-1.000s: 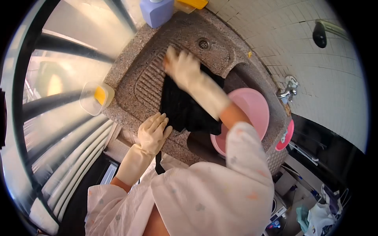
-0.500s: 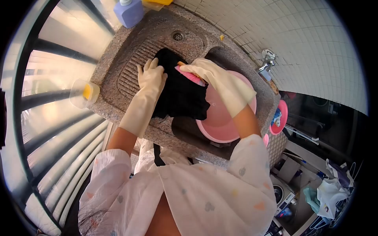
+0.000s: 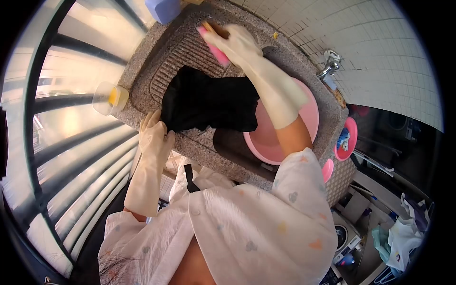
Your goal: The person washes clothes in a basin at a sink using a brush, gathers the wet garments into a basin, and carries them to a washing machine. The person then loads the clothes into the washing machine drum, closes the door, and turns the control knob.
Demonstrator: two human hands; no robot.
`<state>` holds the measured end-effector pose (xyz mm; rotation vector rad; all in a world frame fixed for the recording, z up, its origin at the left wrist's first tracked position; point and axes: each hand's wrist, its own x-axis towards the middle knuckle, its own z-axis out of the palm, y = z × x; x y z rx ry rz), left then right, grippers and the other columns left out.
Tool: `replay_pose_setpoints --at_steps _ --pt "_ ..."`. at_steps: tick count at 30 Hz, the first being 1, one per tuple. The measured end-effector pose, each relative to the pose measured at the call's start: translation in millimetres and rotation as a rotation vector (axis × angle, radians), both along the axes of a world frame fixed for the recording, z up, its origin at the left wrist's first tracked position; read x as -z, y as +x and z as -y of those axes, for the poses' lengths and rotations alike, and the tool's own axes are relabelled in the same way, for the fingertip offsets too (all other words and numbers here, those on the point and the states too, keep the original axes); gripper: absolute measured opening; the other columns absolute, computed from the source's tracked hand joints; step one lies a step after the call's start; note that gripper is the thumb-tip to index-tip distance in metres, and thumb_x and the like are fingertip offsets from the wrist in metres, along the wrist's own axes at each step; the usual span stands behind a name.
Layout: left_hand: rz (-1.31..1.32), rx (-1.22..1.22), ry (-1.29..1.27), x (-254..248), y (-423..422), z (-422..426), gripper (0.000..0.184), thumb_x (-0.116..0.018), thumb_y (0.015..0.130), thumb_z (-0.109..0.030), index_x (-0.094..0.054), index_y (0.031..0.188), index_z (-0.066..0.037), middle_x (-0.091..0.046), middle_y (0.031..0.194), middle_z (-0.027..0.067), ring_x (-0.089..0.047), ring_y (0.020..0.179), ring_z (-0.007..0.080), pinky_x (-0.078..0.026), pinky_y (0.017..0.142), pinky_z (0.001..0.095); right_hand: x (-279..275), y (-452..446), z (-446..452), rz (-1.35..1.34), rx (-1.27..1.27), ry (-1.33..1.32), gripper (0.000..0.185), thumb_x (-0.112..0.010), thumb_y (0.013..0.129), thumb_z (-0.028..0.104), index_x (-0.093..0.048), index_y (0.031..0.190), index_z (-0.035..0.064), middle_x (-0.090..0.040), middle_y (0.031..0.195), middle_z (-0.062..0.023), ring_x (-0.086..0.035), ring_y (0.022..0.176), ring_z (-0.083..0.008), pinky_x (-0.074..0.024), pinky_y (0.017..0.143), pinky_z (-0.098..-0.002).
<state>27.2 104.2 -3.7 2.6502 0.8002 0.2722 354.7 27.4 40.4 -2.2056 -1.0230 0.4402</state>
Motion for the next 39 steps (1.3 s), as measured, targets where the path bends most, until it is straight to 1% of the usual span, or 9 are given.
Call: replay_pose_setpoints --at_steps 6,10,13,15,20,22,28,33,39 --pt "0.138 0.022 -0.158 10.0 67.0 -24.7 0.026 -0.075 0.087 -0.025 -0.071 0.102 -0.004 -0.060 0.138 0.0203 -0.057 0.129 0.0372 -0.048 0.108 0.0442 34.2 -47.9 68.0 -0.695 -0.116 -0.563 0.059 -0.074 0.085 0.060 -0.072 0.088 0.0016 -0.071 0.087 -0.0136 -0.069 0.081 -0.0226 -0.0537 0.077 -0.0397" --pt "0.183 0.009 0.085 55.8 124.6 -51.2 0.036 -0.073 0.089 -0.022 -0.067 0.120 -0.006 -0.061 0.136 0.0233 -0.059 0.123 0.0424 -0.049 0.105 0.0462 61.2 -95.2 100.1 -0.108 -0.312 -0.028 0.066 -0.080 0.083 0.048 -0.062 0.129 0.0036 -0.061 0.130 -0.0200 -0.066 0.107 -0.0389 -0.0523 0.091 -0.0444" --pt "0.035 0.211 0.297 68.8 153.3 -66.1 0.032 -0.073 0.087 -0.021 -0.069 0.114 -0.005 -0.065 0.131 0.0188 -0.060 0.122 0.0415 -0.050 0.102 0.0478 55.7 -119.9 101.3 -0.196 -0.320 -0.221 0.062 -0.080 0.083 0.048 -0.064 0.126 0.0069 -0.062 0.128 -0.0190 -0.061 0.115 -0.0390 -0.0501 0.098 -0.0438" --pt "-0.468 0.146 -0.297 33.0 175.7 -76.3 0.032 -0.063 0.095 -0.020 -0.069 0.125 -0.009 -0.059 0.144 0.0154 -0.053 0.137 0.0318 -0.043 0.113 0.0422 57.1 -124.0 108.0 -0.217 -0.225 -0.186 0.062 -0.080 0.083 0.048 -0.064 0.127 0.0071 -0.062 0.128 -0.0186 -0.062 0.115 -0.0390 -0.0504 0.098 -0.0437" --pt "0.198 0.315 0.269 37.3 105.7 -54.5 0.024 -0.075 0.082 -0.018 -0.072 0.104 -0.008 -0.070 0.124 0.0102 -0.064 0.120 0.0308 -0.052 0.101 0.0472 61.4 -106.4 145.0 -0.203 0.049 -0.091 0.067 -0.079 0.086 0.046 -0.061 0.136 0.0052 -0.061 0.134 -0.0182 -0.056 0.128 -0.0347 -0.0437 0.109 -0.0445" --pt "-0.037 0.558 0.153 24.3 53.6 -24.8 0.031 -0.076 0.081 -0.018 -0.072 0.108 -0.004 -0.068 0.130 0.0122 -0.062 0.125 0.0308 -0.048 0.108 0.0496 56.2 -102.8 152.8 -0.248 0.267 -0.040 0.066 -0.077 0.089 0.043 -0.059 0.141 0.0049 -0.062 0.134 -0.0187 -0.054 0.132 -0.0334 -0.0416 0.112 -0.0450" --pt "0.127 0.361 0.071 33.6 7.0 -3.0 0.041 -0.077 0.080 -0.018 -0.071 0.117 -0.002 -0.065 0.135 0.0162 -0.058 0.131 0.0329 -0.045 0.113 0.0518 29.9 -117.8 91.0 0.028 -0.064 -0.070 0.051 -0.072 0.093 0.030 -0.056 0.138 0.0122 -0.066 0.107 -0.0167 -0.064 0.102 -0.0367 -0.0514 0.090 -0.0496" --pt "0.299 0.395 0.078 68.7 16.6 2.4 0.029 -0.075 0.074 -0.013 -0.070 0.100 -0.001 -0.068 0.122 0.0147 -0.064 0.119 0.0334 -0.052 0.102 0.0505 129.1 -103.5 -46.8 0.423 -0.280 0.034 0.053 -0.063 0.098 0.034 -0.052 0.145 0.0115 -0.059 0.108 -0.0212 -0.060 0.093 -0.0400 -0.0514 0.080 -0.0485" --pt "0.308 0.381 0.018 58.9 7.8 -0.6 0.033 -0.074 0.071 -0.011 -0.069 0.101 0.001 -0.068 0.120 0.0156 -0.065 0.117 0.0338 -0.053 0.101 0.0485 83.8 -57.8 -68.1 0.019 -0.251 0.010 0.046 -0.064 0.099 0.031 -0.058 0.137 0.0055 -0.062 0.099 -0.0198 -0.064 0.091 -0.0371 -0.0518 0.080 -0.0479"
